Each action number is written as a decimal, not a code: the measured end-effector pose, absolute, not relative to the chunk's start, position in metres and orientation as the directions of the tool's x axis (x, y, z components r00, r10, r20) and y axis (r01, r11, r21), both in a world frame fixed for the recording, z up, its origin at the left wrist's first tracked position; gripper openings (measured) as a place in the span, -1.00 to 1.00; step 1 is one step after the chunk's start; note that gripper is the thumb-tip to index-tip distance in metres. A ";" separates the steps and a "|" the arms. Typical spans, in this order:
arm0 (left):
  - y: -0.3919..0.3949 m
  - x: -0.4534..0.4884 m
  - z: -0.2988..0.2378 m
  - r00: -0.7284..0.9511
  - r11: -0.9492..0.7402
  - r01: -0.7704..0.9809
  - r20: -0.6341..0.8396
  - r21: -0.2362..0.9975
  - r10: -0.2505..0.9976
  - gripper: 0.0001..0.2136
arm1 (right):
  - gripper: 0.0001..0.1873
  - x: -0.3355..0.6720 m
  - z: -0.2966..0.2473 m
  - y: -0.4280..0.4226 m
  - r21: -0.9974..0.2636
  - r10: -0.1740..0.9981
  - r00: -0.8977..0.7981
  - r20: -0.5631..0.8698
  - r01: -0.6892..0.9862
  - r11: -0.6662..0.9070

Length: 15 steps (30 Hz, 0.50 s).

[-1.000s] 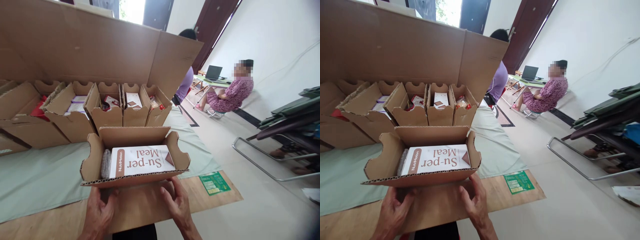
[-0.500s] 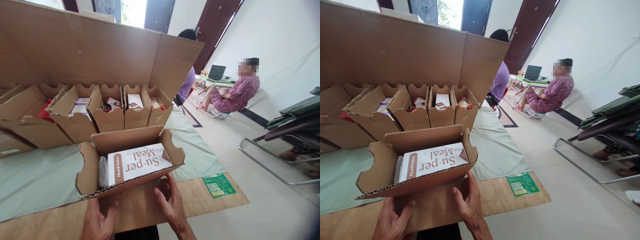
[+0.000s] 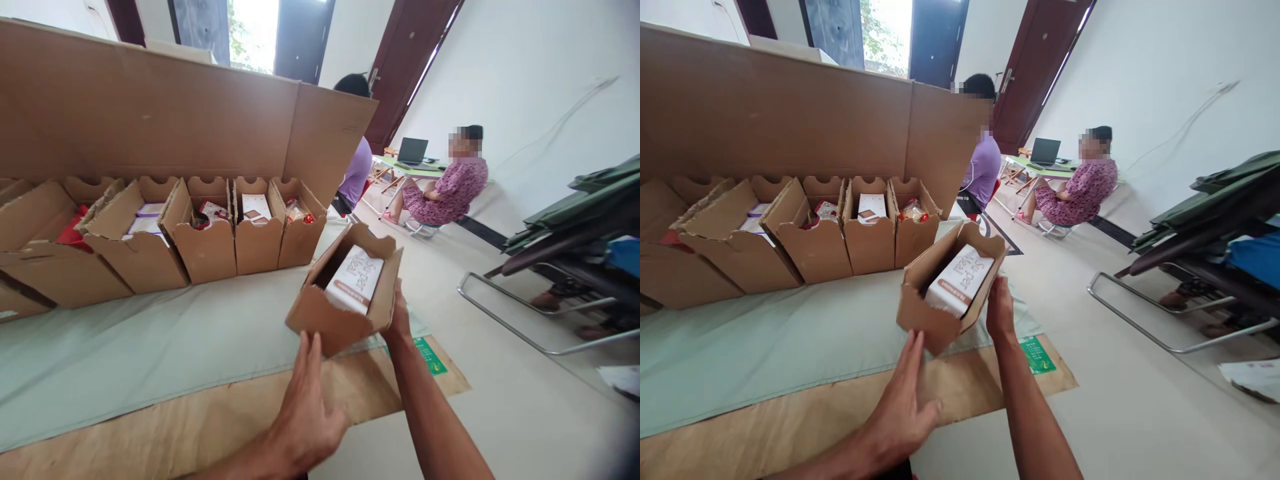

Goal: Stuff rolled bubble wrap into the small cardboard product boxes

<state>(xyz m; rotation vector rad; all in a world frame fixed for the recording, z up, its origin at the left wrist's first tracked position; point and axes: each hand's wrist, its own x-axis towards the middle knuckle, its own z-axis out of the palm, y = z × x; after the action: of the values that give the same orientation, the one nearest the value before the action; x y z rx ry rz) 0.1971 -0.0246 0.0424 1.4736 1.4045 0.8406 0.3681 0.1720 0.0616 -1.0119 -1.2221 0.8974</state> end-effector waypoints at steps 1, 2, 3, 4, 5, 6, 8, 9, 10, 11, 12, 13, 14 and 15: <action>-0.013 0.201 0.051 0.201 0.043 0.383 -0.128 0.923 0.971 -0.01 | -0.20 0.372 0.069 0.180 -0.946 0.941 0.136 0.310 -0.052 0.320; -0.004 0.204 0.059 0.297 -0.008 0.383 -0.115 0.924 0.948 -0.02 | -0.19 0.375 0.075 0.183 -0.939 0.939 0.137 0.315 -0.097 0.330; 0.003 0.204 0.065 0.398 -0.084 0.367 -0.074 0.926 0.914 -0.05 | -0.19 0.379 0.079 0.181 -0.930 0.937 0.137 0.322 -0.142 0.340; 0.008 0.202 0.068 0.493 -0.181 0.333 -0.008 0.925 0.870 -0.13 | -0.20 0.382 0.081 0.174 -0.919 0.932 0.144 0.334 -0.172 0.356; 0.011 0.198 0.069 0.561 -0.277 0.294 0.070 0.915 0.825 -0.24 | -0.24 0.385 0.079 0.164 -0.911 0.923 0.158 0.350 -0.173 0.375; 0.014 0.191 0.068 0.585 -0.355 0.269 0.141 0.895 0.799 -0.37 | -0.30 0.387 0.076 0.152 -0.911 0.915 0.171 0.365 -0.139 0.389; 0.022 0.172 0.062 0.472 -0.411 0.296 0.242 0.862 0.848 -0.53 | -0.39 0.389 0.063 0.126 -0.924 0.915 0.163 0.370 -0.035 0.380; 0.029 0.162 0.057 0.348 -0.380 0.340 0.260 0.860 0.901 -0.52 | -0.38 0.387 0.056 0.115 -0.934 0.924 0.141 0.354 0.009 0.357; 0.036 0.154 0.052 0.209 -0.323 0.375 0.260 0.869 0.943 -0.47 | -0.35 0.385 0.049 0.105 -0.946 0.939 0.108 0.325 0.037 0.323; 0.045 0.147 0.047 0.101 -0.262 0.391 0.242 0.882 0.965 -0.40 | -0.31 0.381 0.043 0.099 -0.958 0.956 0.069 0.285 0.051 0.282; 0.053 0.143 0.042 0.039 -0.218 0.389 0.220 0.895 0.975 -0.33 | -0.29 0.378 0.038 0.096 -0.969 0.970 0.036 0.242 0.059 0.240; 0.062 0.143 0.038 0.031 -0.197 0.381 0.200 0.903 0.979 -0.27 | -0.28 0.375 0.034 0.096 -0.977 0.979 0.012 0.203 0.064 0.202; 0.070 0.147 0.034 0.060 -0.195 0.371 0.186 0.908 0.981 -0.21 | -0.29 0.374 0.033 0.100 -0.982 0.985 -0.003 0.173 0.070 0.173; 0.077 0.152 0.031 0.105 -0.205 0.360 0.179 0.910 0.978 -0.16 | -0.29 0.374 0.033 0.107 -0.985 0.988 -0.012 0.156 0.079 0.156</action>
<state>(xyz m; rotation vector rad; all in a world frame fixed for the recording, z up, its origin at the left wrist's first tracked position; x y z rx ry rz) 0.1525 0.0767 0.0310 1.6697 1.3274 1.0971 0.3738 0.1068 0.0327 -1.1465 -1.3417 1.0582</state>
